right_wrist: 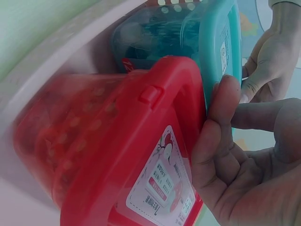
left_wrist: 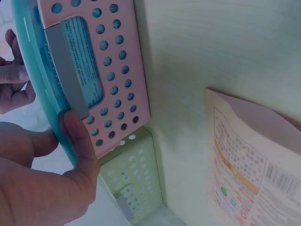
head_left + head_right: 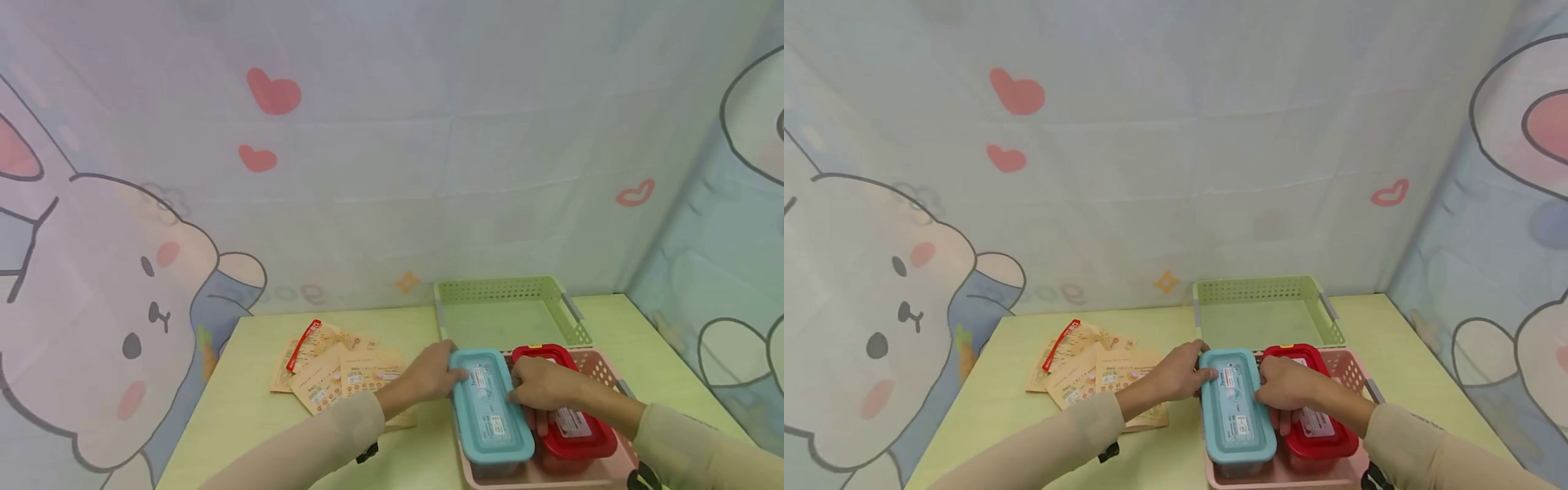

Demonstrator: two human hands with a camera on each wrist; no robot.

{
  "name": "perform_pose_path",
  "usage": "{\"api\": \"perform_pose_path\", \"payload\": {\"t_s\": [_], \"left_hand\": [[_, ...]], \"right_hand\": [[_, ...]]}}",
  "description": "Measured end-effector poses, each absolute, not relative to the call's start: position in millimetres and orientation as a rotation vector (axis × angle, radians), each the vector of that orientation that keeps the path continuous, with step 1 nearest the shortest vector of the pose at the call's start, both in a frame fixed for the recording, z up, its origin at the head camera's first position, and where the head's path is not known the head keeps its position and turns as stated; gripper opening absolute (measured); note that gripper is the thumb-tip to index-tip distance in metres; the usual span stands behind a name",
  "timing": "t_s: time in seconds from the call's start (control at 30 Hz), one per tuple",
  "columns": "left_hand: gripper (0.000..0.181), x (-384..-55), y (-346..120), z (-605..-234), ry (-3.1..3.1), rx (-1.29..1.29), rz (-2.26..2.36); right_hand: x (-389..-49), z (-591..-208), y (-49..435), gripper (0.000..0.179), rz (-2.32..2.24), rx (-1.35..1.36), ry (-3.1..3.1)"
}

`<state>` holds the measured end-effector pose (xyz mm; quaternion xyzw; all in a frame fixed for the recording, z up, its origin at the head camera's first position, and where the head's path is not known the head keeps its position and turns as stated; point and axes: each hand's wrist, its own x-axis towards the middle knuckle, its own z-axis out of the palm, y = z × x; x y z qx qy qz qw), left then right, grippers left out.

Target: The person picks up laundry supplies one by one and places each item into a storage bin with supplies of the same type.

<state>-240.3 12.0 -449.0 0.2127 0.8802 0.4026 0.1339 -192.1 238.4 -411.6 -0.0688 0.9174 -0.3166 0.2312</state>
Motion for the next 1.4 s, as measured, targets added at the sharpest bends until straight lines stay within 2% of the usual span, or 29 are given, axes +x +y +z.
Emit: {"api": "perform_pose_path", "payload": {"t_s": [1.0,1.4], "left_hand": [[0.044,-238.7,15.7,-453.2,2.668,0.599,1.072],[0.046,-243.1,6.6,-447.4,2.606,0.738,1.071]], "right_hand": [[-192.4,-414.7,241.0,0.019,-0.93,-0.156,2.478],[-192.2,-413.5,244.1,0.022,-0.991,-0.141,2.46]]}}
